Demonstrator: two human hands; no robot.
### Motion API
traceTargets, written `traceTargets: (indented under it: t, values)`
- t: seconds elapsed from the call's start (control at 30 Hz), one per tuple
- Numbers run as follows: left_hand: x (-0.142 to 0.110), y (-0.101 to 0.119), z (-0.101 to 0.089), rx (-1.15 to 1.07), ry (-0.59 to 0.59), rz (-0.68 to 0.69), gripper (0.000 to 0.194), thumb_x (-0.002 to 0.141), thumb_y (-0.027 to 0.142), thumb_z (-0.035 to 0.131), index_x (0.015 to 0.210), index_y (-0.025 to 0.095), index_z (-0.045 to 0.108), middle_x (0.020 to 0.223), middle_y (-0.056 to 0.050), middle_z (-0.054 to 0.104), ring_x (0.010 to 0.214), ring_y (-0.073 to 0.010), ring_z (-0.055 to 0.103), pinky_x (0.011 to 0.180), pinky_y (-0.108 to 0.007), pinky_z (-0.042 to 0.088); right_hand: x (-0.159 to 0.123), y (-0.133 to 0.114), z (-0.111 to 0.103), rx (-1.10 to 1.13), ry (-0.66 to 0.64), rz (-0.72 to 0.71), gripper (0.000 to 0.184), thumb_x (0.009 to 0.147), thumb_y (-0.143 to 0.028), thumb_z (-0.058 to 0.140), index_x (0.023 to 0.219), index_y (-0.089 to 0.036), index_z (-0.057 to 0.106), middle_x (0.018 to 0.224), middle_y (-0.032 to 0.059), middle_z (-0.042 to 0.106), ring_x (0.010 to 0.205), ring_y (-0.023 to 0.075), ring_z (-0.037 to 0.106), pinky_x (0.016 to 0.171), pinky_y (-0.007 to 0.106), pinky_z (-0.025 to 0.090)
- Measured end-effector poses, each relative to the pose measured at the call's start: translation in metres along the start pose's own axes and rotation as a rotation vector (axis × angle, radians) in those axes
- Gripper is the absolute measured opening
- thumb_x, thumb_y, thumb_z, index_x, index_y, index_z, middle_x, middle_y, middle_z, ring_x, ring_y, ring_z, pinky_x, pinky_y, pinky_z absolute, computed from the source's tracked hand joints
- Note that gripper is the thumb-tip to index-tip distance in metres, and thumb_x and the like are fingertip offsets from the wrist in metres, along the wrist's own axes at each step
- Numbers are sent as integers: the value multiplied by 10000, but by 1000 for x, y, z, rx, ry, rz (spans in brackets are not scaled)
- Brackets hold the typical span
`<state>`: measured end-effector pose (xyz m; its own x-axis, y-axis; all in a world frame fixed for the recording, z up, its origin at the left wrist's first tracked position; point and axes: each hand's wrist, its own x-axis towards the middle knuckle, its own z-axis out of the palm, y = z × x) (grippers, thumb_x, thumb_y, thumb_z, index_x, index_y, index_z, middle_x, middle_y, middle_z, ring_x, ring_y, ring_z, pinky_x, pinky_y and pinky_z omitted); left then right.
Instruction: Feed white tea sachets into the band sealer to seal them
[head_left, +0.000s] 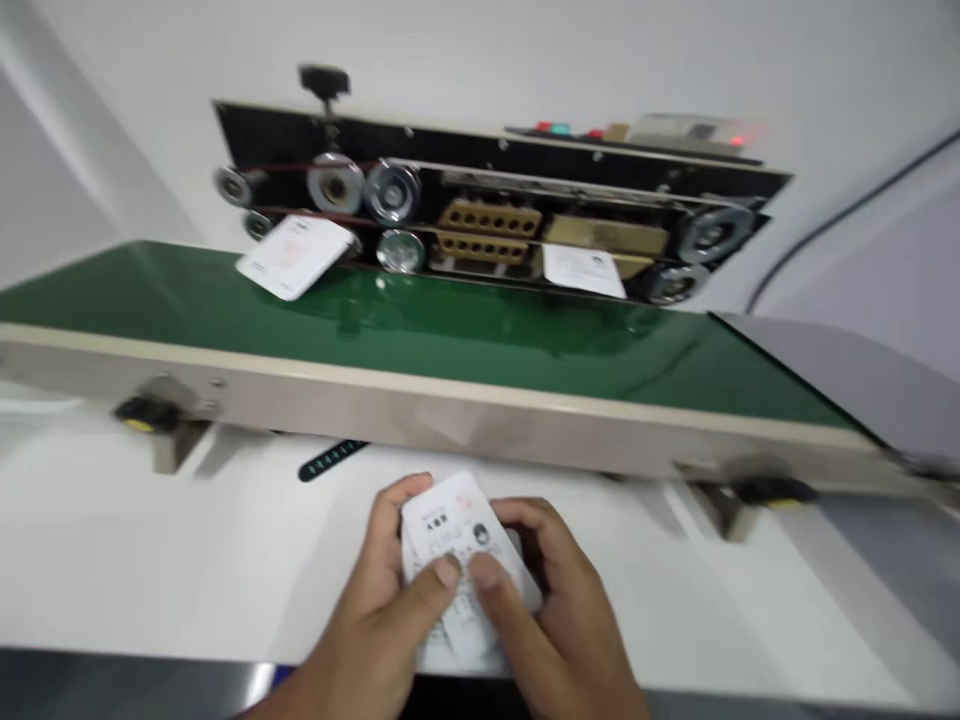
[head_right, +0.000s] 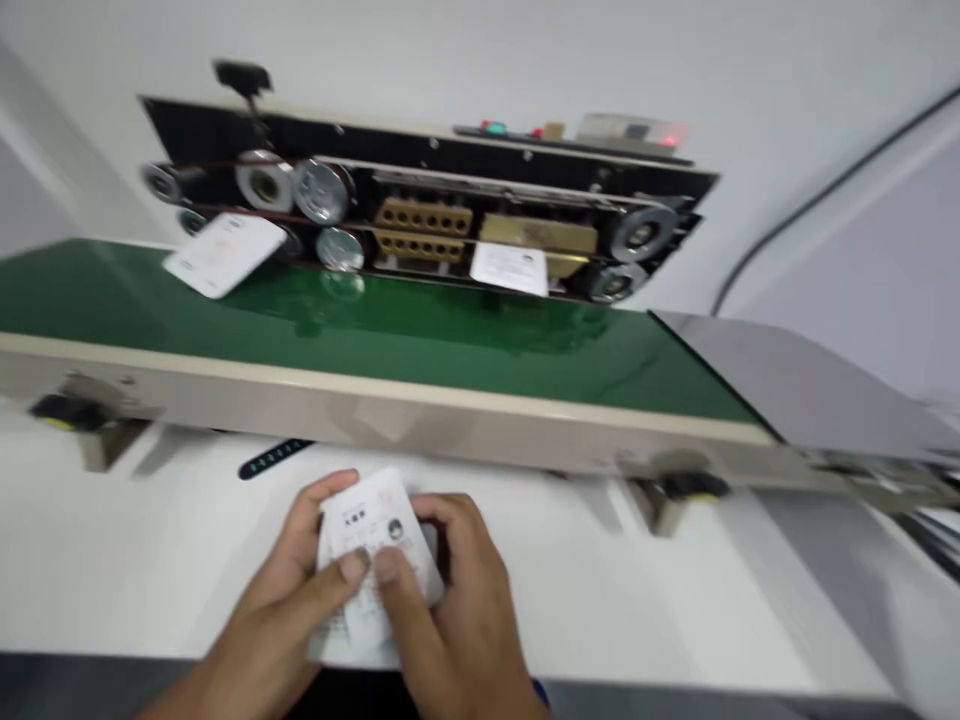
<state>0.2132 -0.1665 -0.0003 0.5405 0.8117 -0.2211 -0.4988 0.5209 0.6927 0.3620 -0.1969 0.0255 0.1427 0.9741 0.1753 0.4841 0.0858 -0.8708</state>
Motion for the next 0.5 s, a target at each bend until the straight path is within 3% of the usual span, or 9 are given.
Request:
traceTargets:
  t: [0.13,0.3,0.5]
  values:
    - [-8,5,2,105,40,-58,528,950,388,564,1377,373,255,1138,-26,627,948,-182,614,806,-314,469,-1,-5,-9,-9,-63,39,231,870,-402,632,994,-225,547,959,35,582,812,182,585,707,330,506]
    - [-13,6,7,195,76,-84,525,918,396,611,1351,379,314,1180,-36,595,1035,-223,597,854,-355,479,-2,-3,-14,307,-161,260,289,928,-474,586,898,-205,486,776,-11,549,664,122,483,574,252,424]
    - [-13,5,11,152,180,-136,575,861,401,690,1338,389,371,1175,-37,631,1057,-236,627,818,-304,532,-1,9,-18,461,-56,248,260,931,-426,611,881,-206,481,869,2,575,734,124,505,616,246,433]
